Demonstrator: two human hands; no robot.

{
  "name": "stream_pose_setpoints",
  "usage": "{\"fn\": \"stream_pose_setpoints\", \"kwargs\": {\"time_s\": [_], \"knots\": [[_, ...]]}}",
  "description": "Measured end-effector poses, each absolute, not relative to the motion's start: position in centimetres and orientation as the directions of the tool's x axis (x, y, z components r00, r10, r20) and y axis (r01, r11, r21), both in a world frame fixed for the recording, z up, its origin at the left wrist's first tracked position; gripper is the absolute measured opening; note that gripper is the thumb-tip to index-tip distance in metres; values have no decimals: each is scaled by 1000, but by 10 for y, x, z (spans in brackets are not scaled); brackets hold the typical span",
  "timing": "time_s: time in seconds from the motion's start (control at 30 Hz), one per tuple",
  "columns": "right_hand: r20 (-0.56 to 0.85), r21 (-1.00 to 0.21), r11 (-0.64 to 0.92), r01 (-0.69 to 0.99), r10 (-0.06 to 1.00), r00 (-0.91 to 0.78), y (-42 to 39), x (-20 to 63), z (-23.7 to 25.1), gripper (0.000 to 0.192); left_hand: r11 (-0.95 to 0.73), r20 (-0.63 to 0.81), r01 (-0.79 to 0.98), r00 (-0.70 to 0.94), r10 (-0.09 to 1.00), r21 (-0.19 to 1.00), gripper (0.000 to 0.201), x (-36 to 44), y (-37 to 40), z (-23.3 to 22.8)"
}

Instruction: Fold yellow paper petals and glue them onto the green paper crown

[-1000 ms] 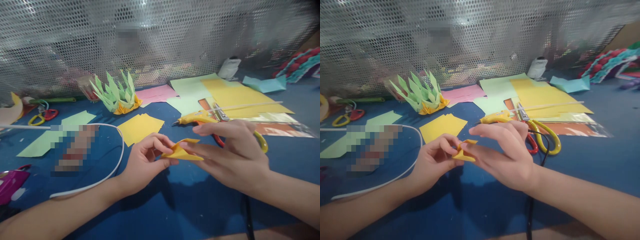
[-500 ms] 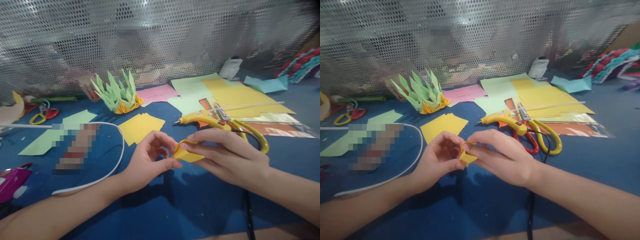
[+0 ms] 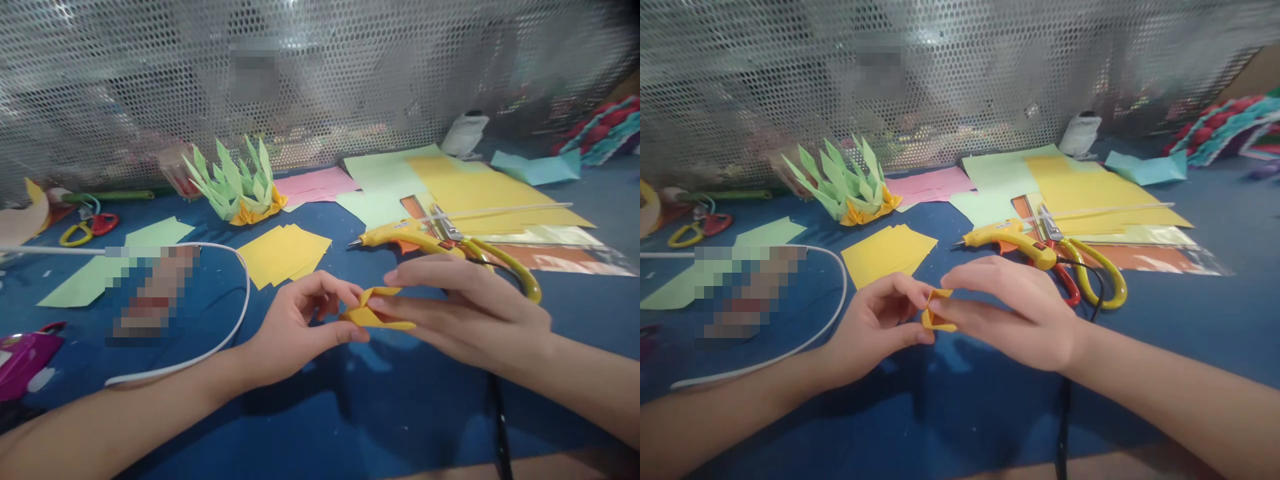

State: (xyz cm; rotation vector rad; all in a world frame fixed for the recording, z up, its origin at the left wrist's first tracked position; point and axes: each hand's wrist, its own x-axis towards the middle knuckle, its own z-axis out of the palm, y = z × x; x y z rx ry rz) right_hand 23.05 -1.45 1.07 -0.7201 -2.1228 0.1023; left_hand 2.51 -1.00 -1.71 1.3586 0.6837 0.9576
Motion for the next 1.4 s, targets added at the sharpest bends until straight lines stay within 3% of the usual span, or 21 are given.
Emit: {"fn": "stream_pose_setpoints", "kwargs": {"time_s": [0.2, 0.37, 0.6, 0.8, 0.97, 1.03, 1.2, 1.4], "knots": [[719, -270, 856, 442, 484, -499, -12, 230, 7, 14, -31, 143, -228, 495, 857, 973, 22, 27, -14, -13], [795, -42, 905, 423, 287, -534, -16, 231, 3, 14, -20, 149, -256, 498, 854, 967, 19, 28, -15, -10], [647, 216, 883, 416, 189, -738, -11, 233, 10, 20, -43, 167, -266, 465, 870, 963, 21, 27, -16, -9], [651, 164, 903, 398, 205, -731, -9, 231, 9, 21, -1, 132, -283, 446, 885, 959, 16, 28, -14, -8], [665, -55, 911, 409, 338, -665, -11, 228, 8, 14, 126, 49, -336, 467, 883, 933, 14, 29, -11, -8], [661, -17, 907, 420, 325, -676, -10, 227, 8, 13, 159, 17, -347, 452, 892, 924, 15, 29, -10, -9], [644, 210, 836, 506, 271, -715, -8, 225, 5, 11, 160, -10, -340, 404, 915, 927, 14, 29, -5, -16], [676, 223, 782, 582, 307, -670, -12, 223, 2, 13, 193, -63, -317, 379, 923, 928, 22, 30, -4, -19]]}}
